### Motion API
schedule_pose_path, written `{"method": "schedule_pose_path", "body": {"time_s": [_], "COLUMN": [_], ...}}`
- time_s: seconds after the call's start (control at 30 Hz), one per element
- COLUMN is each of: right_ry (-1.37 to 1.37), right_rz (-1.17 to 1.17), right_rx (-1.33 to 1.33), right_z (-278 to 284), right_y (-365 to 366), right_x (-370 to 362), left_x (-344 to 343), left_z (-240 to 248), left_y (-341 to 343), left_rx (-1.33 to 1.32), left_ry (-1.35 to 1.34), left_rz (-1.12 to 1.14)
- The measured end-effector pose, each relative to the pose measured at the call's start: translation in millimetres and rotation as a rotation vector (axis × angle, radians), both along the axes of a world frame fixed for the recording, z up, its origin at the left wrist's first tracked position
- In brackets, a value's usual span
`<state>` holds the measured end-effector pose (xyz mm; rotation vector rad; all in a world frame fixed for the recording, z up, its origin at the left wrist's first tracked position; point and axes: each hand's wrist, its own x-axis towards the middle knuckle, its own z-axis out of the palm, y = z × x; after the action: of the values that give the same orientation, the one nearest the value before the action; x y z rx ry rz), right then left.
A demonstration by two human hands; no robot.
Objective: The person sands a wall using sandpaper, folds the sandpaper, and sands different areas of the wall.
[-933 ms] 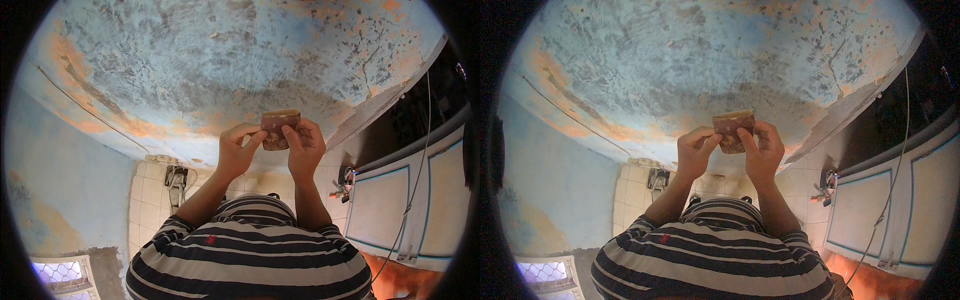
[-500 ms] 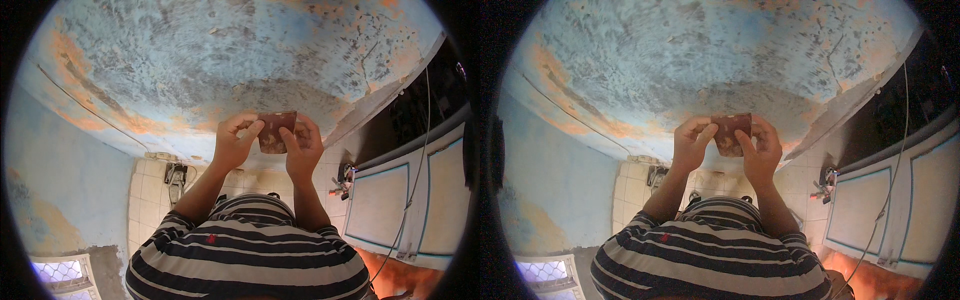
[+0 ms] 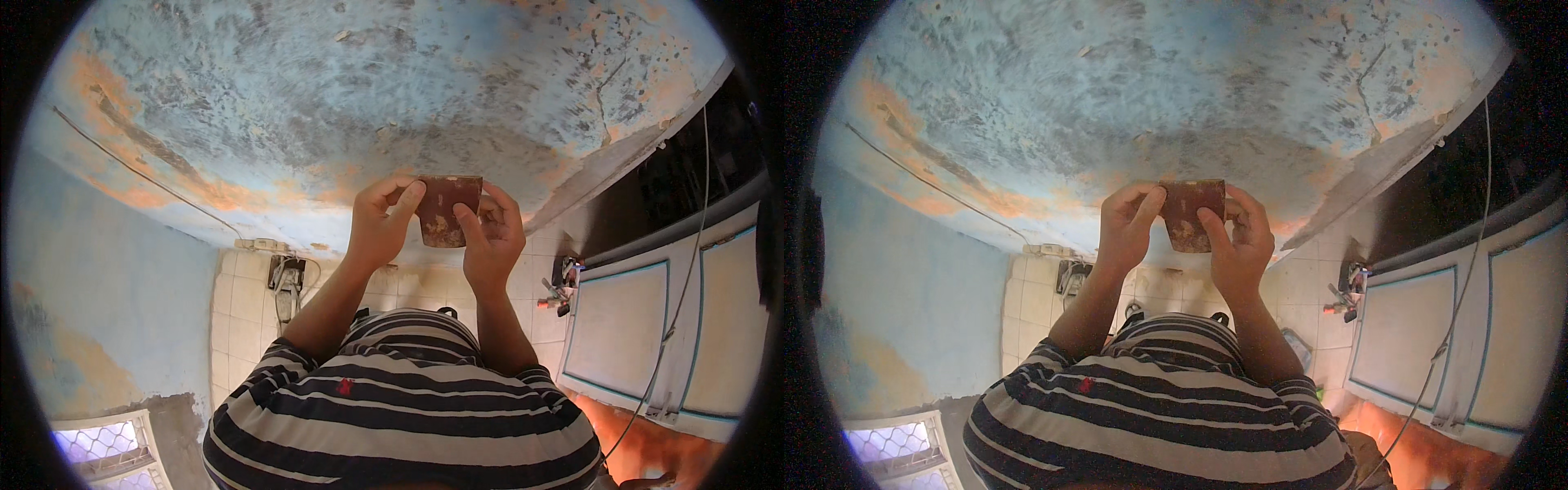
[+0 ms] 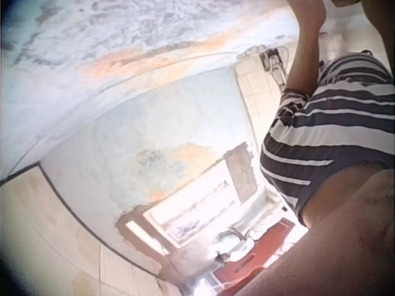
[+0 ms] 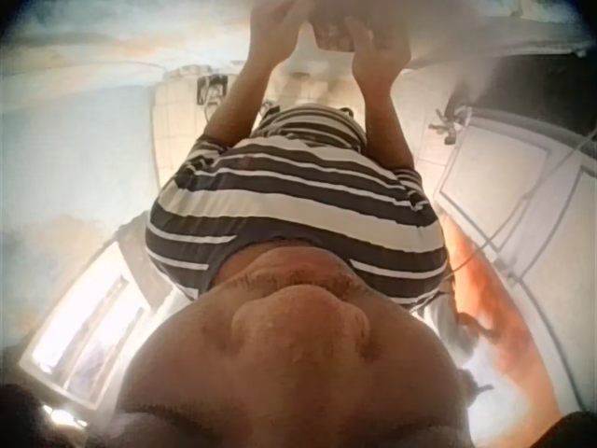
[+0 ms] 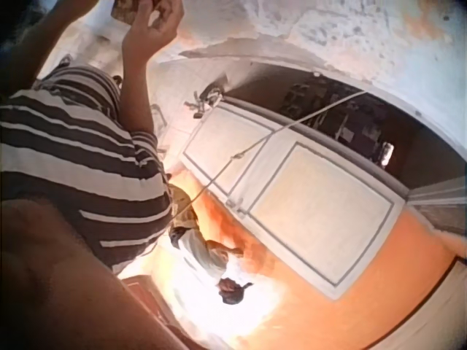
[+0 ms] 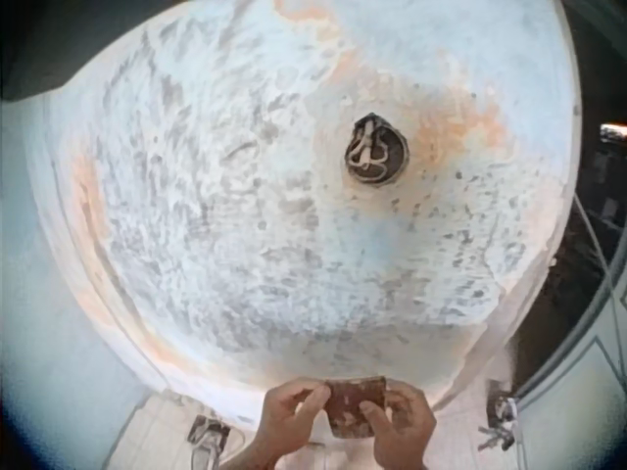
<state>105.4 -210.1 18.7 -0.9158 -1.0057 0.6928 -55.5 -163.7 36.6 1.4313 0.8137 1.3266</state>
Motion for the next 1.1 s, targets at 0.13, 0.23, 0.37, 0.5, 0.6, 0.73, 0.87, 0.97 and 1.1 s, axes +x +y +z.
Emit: {"method": "schedule_pose_path", "body": {"time_s": [0.13, 0.23, 0.37, 0.5, 0.6, 0.73, 0.87, 0.97, 1.1], "right_ry": [-0.042, -0.033, -0.081, 0.000, 0.039, 0.046, -0.026, -0.056, -0.019], "right_rz": [0.097, 0.220, 0.274, 0.274, 0.272, 0.316, 0.300, 0.276, 0.297], "right_rx": [0.003, -0.042, -0.104, -0.109, -0.127, -0.098, -0.118, -0.116, -0.158], "right_z": [0, -1, -8, -12, -14, -20, -13, -10, 0], "right_y": [6, 9, 16, 28, 35, 42, 51, 61, 73], "right_x": [-5, -11, -20, -36, -50, -76, -100, -121, -154], "left_x": [-8, -19, -36, -56, -74, -103, -131, -158, -194], "left_z": [-6, -4, -5, -7, -10, -13, -13, -16, -17], "left_y": [7, 14, 14, 9, 8, 13, 24, 35, 49], "left_rx": [0.020, 0.016, -0.011, -0.058, -0.121, -0.166, -0.192, -0.177, -0.170], "left_ry": [0.006, -0.048, -0.045, -0.119, -0.050, 0.021, -0.024, -0.100, -0.118], "left_rz": [0.109, 0.203, 0.201, 0.113, 0.067, 0.114, 0.129, 0.137, 0.157]}}
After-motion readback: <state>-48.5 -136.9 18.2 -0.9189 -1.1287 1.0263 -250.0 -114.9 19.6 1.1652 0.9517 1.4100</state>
